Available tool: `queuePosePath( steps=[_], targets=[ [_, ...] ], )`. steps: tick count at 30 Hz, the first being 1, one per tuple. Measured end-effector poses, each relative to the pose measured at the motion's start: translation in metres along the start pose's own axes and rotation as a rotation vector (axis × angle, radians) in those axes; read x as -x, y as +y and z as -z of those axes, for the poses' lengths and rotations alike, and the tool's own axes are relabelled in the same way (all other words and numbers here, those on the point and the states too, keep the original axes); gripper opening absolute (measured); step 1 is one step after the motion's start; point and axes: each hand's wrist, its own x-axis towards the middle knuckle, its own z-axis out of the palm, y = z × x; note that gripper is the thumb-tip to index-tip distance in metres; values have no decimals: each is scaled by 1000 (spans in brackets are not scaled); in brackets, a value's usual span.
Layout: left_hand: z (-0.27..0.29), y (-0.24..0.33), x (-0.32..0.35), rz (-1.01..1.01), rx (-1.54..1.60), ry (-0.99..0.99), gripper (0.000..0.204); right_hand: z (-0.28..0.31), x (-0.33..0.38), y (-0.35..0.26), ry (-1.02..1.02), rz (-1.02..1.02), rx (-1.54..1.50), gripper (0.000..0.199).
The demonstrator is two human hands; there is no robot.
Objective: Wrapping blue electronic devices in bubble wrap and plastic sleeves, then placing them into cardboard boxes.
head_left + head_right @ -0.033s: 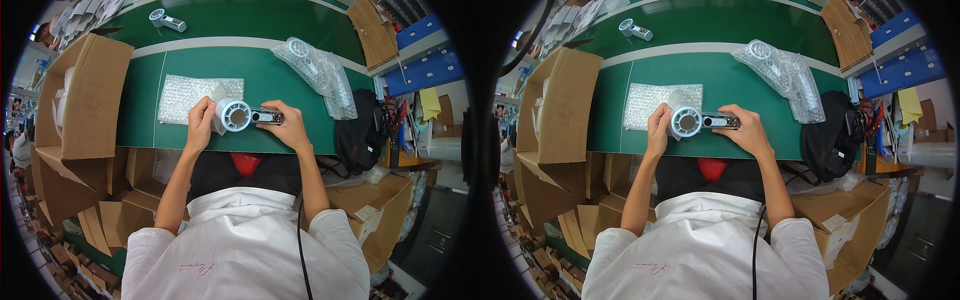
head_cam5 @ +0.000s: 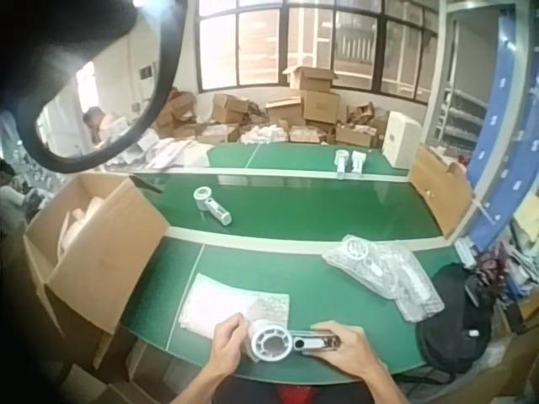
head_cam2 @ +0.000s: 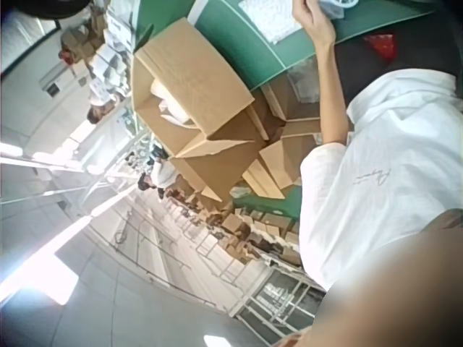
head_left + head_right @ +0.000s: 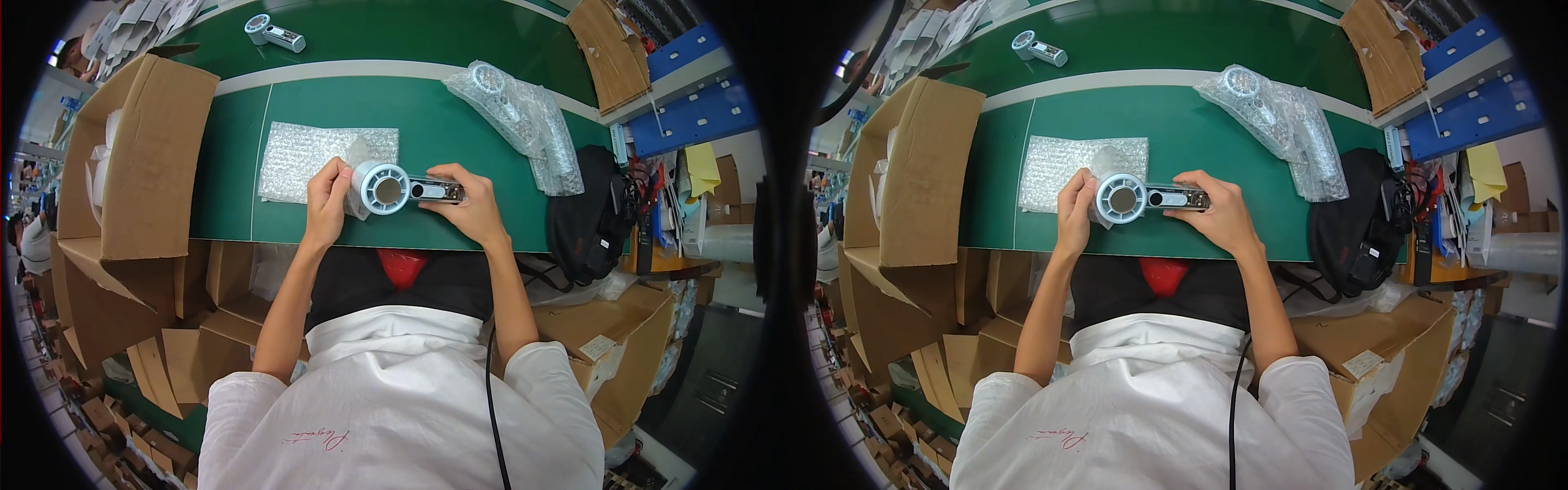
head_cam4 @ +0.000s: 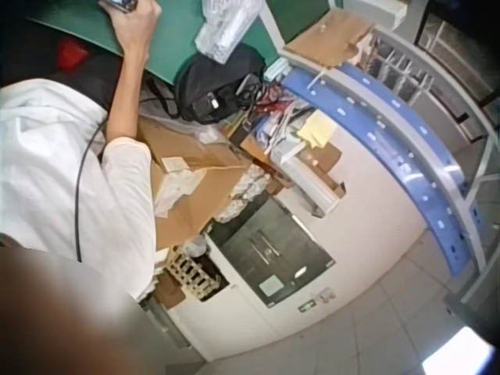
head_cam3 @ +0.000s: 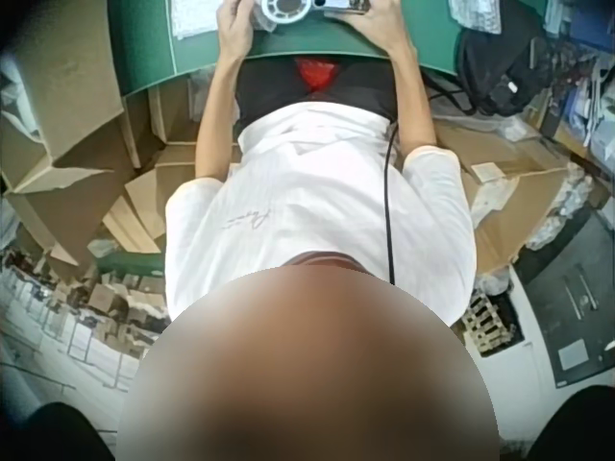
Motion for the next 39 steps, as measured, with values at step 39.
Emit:
queuePosePath(
  steps=[39],
  targets=[
    [-103, 90, 0, -736, -707, -379, 12, 26, 51, -37, 328, -701, -1530, 30]
  ],
)
